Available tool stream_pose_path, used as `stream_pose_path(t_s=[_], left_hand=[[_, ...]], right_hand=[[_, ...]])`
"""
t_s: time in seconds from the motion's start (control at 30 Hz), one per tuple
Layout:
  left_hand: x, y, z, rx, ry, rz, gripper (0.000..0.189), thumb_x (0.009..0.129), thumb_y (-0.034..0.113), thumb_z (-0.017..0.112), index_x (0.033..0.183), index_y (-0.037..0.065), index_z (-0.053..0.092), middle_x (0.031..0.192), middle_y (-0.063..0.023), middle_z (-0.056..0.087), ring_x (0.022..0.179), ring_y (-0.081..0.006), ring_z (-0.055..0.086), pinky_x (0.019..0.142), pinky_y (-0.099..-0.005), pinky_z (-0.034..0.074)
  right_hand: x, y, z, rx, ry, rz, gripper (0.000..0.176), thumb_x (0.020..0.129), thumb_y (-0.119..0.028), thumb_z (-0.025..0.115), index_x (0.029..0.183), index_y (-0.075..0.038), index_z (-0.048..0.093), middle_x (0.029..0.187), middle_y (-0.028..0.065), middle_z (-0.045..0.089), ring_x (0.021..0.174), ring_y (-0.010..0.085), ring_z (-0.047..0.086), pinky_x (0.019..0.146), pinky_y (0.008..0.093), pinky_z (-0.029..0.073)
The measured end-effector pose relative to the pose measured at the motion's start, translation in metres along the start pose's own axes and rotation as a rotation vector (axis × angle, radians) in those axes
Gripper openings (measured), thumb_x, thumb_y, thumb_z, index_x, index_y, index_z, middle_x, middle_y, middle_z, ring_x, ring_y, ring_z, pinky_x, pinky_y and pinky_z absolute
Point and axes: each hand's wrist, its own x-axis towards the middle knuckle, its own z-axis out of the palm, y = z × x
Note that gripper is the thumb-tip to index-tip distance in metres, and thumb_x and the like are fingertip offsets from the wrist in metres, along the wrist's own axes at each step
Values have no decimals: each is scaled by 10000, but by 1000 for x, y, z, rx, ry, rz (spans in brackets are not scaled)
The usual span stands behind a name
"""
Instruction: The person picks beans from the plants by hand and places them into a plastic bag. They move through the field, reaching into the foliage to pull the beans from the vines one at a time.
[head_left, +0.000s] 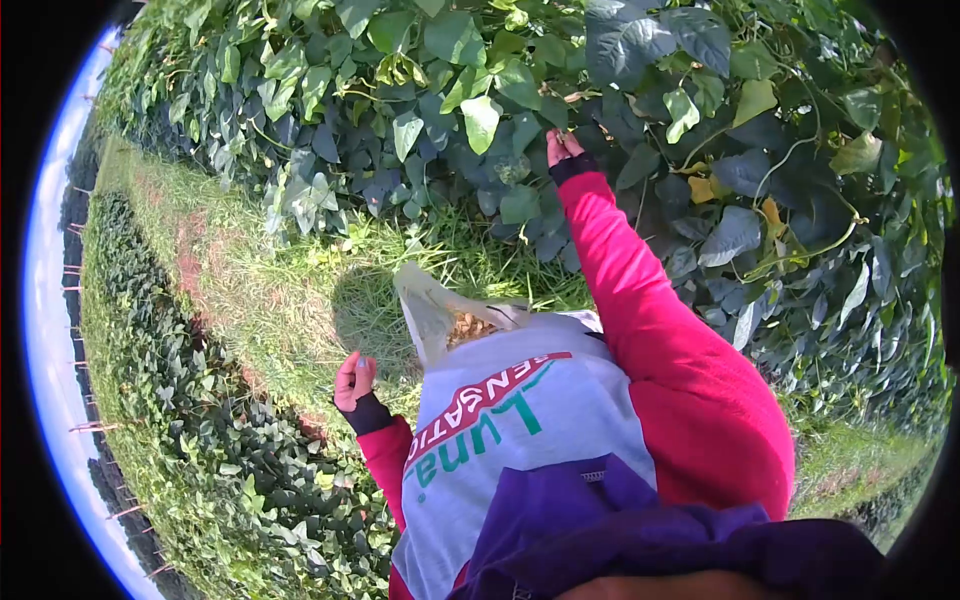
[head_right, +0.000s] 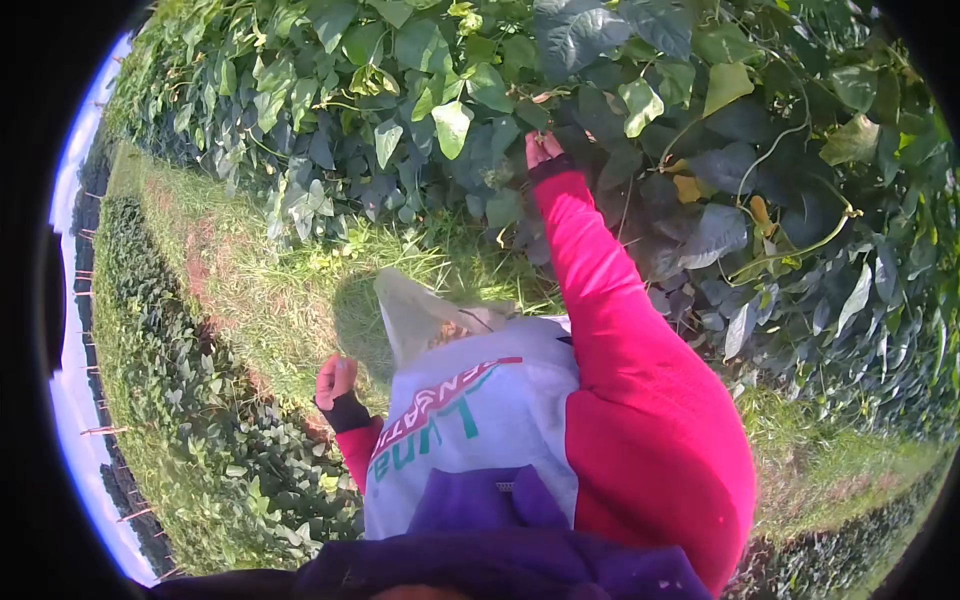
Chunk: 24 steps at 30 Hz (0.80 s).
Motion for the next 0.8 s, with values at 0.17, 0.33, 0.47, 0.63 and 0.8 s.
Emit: stream_pose_path(t_s=[0.17, 0.33, 0.47, 0.63, 0.8], left_hand=[[26, -1, 46, -42, -74, 0, 226, 825, 85, 626, 1016, -33, 596, 843, -81, 617, 758, -125, 597, 746, -260, 511], [27, 3, 74, -19, -169, 19, 227, 829, 87, 624, 1016, -36, 593, 849, -86, 619, 766, -125, 597, 744, -245, 507], [34, -3, 73, -10, -164, 9, 220, 833, 85, 621, 1018, -30, 594, 831, -75, 616, 753, -119, 593, 736, -246, 507], [51, -1, 81, -13, -168, 21, 207, 849, 100, 602, 1017, -21, 597, 809, -56, 615, 740, -102, 587, 724, -243, 506], [68, 29, 115, 62, -258, 88, 197, 859, 121, 599, 1007, -8, 608, 832, -50, 622, 730, -85, 575, 712, -214, 477]], right_hand=[[-5, -1, -1, -102, -30, 58, 253, 794, 39, 588, 1034, -25, 537, 995, 126, 594, 903, 243, 599, 704, 299, 560], [-30, -7, 22, -214, 68, 114, 301, 780, 66, 584, 1060, -14, 507, 972, 142, 591, 875, 245, 604, 701, 297, 561], [-82, 19, 40, -299, 213, 127, 312, 782, 68, 579, 1077, 8, 494, 973, 147, 585, 869, 242, 603, 735, 322, 558], [-177, 55, 128, -1071, -289, 219, 169, 784, -5, 624, 946, 0, 577, 868, 80, 618, 852, 212, 603, 716, 311, 528], [-214, 94, 134, -1952, -1338, -296, 114, 750, -181, 594, 802, -99, 653, 879, 44, 645, 869, 232, 593, 782, 354, 472]])
